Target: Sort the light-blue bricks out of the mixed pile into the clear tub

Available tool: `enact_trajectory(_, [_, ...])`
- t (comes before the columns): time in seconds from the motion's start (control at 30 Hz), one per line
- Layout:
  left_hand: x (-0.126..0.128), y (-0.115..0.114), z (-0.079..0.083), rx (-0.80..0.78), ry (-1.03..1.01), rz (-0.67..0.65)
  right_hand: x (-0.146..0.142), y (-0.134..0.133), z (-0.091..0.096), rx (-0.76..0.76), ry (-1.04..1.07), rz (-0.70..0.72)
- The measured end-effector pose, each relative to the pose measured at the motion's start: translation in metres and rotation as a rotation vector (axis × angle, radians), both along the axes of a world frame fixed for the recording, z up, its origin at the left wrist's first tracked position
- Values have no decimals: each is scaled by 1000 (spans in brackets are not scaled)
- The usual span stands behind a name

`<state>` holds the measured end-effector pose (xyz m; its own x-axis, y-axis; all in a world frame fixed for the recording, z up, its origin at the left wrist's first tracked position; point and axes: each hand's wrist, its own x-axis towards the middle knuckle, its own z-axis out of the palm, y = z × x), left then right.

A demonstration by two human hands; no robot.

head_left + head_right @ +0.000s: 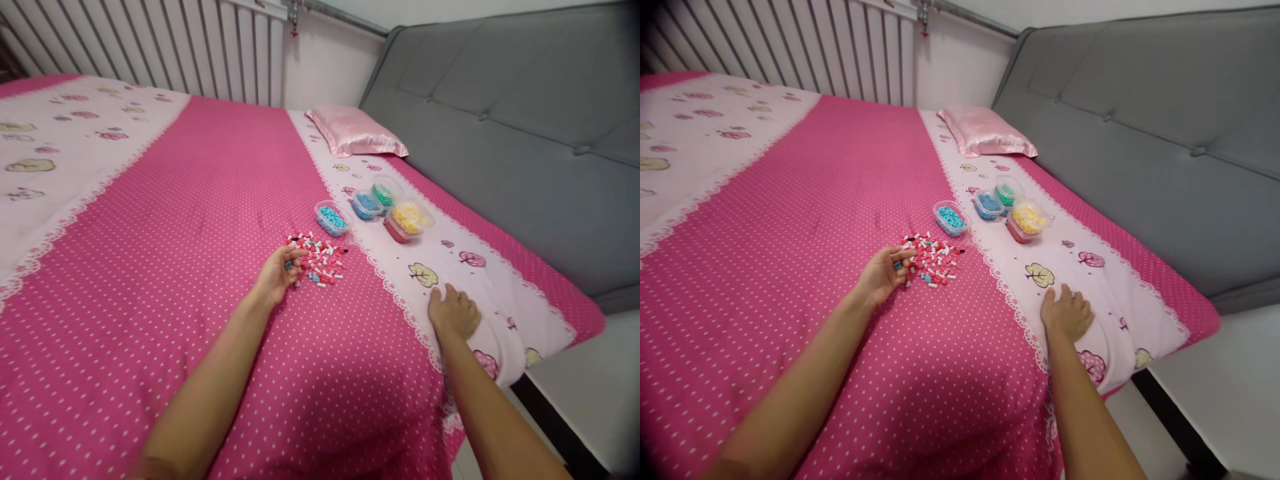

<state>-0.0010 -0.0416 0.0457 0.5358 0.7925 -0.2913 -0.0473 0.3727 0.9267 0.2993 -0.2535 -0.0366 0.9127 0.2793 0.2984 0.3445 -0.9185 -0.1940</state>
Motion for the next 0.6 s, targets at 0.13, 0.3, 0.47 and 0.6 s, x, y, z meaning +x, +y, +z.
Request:
enact_trajectory(0.13, [4,-5,-13,239,206,-11,0,0,0,-1,6,-2])
enact_trajectory(0.3, [6,-8,-23,591,520,-106,1,0,0,-16,9,-7])
enact_trajectory(0.47, [7,-13,-22,805,768,-181,2,0,-1,-21,6,-8])
enact_trajectory(0.6, [10,-16,-23,869,874,-197,2,0,-2,-25,-1,-12])
